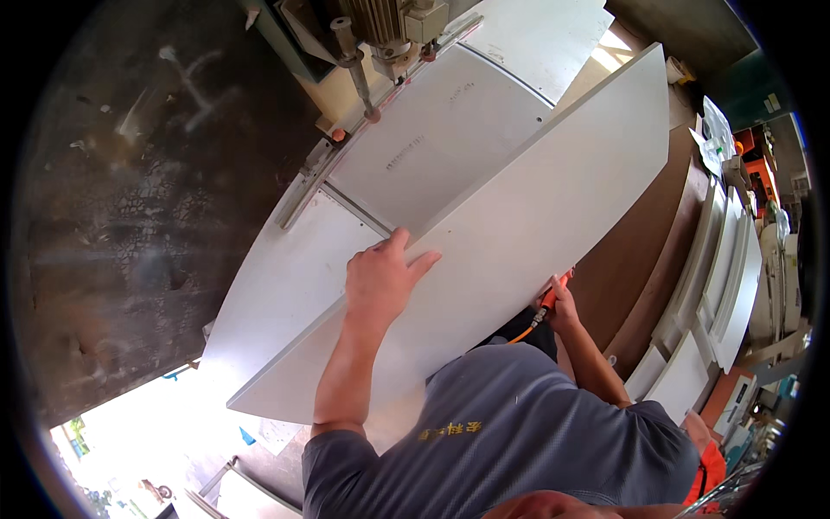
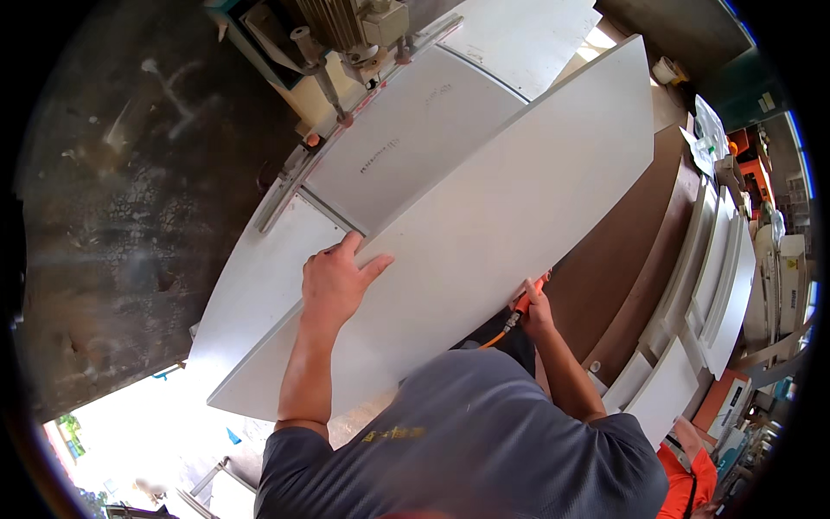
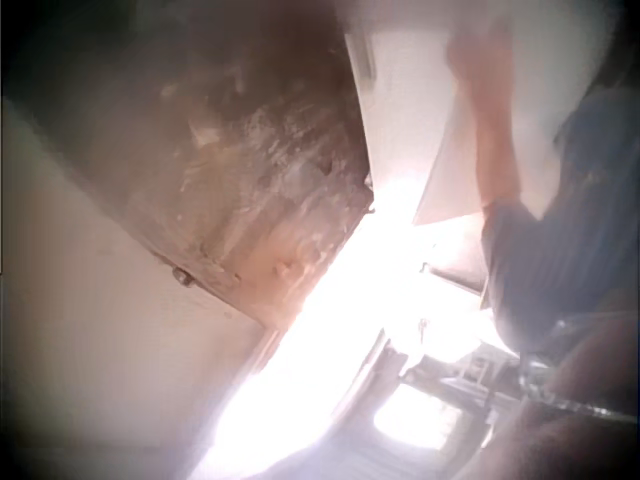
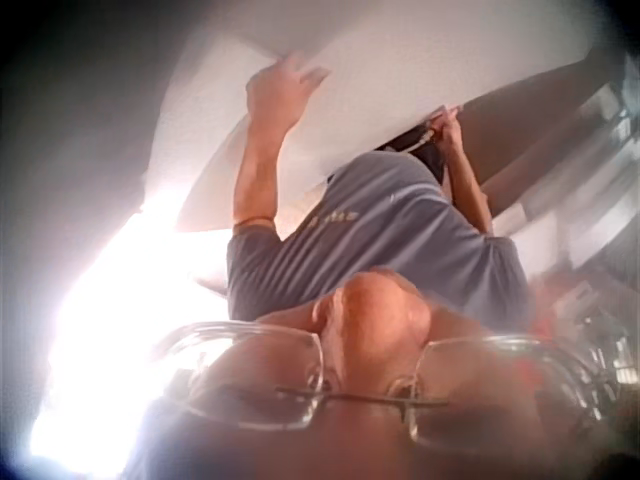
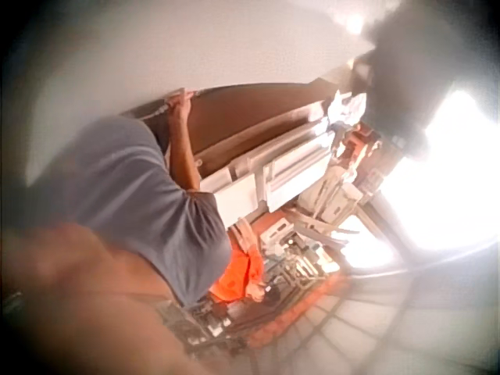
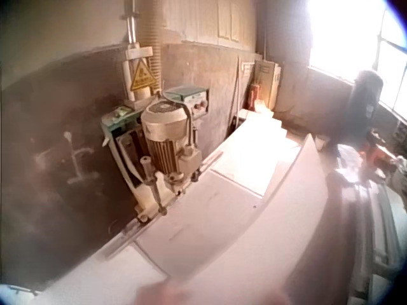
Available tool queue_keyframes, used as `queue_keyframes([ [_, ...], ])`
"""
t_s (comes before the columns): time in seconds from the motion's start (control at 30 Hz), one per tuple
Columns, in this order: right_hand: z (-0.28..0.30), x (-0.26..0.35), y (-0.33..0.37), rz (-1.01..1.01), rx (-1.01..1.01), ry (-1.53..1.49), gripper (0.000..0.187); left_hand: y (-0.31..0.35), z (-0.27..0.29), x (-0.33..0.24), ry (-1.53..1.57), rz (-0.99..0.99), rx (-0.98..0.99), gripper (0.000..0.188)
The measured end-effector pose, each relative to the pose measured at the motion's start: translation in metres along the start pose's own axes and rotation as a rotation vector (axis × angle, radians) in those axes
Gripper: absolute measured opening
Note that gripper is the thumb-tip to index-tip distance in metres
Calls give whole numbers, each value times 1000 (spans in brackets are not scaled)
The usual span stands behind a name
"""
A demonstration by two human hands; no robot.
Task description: The person repeatedly picks up white rectangular panels and uses a handheld pneumatic drill to make holes in them. After drilling each panel, the person places it on a stack on the floor and retrieves another panel to continue the process.
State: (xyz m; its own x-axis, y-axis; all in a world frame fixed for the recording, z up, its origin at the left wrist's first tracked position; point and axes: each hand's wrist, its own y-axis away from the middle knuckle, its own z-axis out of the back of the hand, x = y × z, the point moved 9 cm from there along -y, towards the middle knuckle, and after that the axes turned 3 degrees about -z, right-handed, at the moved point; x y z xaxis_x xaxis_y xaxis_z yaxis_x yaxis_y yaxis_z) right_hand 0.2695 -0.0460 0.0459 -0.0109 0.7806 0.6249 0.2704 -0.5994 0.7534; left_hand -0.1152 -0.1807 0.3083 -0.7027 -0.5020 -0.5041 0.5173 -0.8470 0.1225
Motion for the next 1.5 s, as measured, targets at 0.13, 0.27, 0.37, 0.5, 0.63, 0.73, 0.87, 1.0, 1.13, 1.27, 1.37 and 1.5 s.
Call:
queue_keyframes([
  [0.13,16,39,-30,-101,3,-31,32,-32,-8,-28,99,37,2,35],
  [0.27,23,76,-71,-226,-12,-93,34,-73,-21,-51,174,104,2,28],
  [0.37,29,104,-118,-317,11,-146,34,-113,-39,-64,167,127,-63,25],
  [0.5,62,154,-180,-457,66,-89,36,-179,-81,-75,223,253,-112,22],
  [0.63,98,240,-222,-481,-53,5,40,-246,-132,-91,202,303,-121,31],
  [0.73,109,286,-257,-476,-5,47,37,-283,-160,-111,195,332,-112,34],
  [0.87,94,344,-314,-435,62,48,32,-365,-185,-116,196,405,-47,36],
  [1.0,81,392,-375,-295,-25,111,27,-445,-210,-100,170,396,-24,40],
  [1.13,67,421,-431,-190,20,84,24,-510,-216,-84,178,365,-66,44],
  [1.27,67,426,-488,-182,95,161,22,-550,-212,-72,149,383,-106,48],
  [1.37,47,426,-495,-187,163,141,21,-558,-215,-68,147,369,-144,39],
  [1.5,36,433,-486,-171,61,191,21,-494,-200,-81,191,275,-449,36],
])
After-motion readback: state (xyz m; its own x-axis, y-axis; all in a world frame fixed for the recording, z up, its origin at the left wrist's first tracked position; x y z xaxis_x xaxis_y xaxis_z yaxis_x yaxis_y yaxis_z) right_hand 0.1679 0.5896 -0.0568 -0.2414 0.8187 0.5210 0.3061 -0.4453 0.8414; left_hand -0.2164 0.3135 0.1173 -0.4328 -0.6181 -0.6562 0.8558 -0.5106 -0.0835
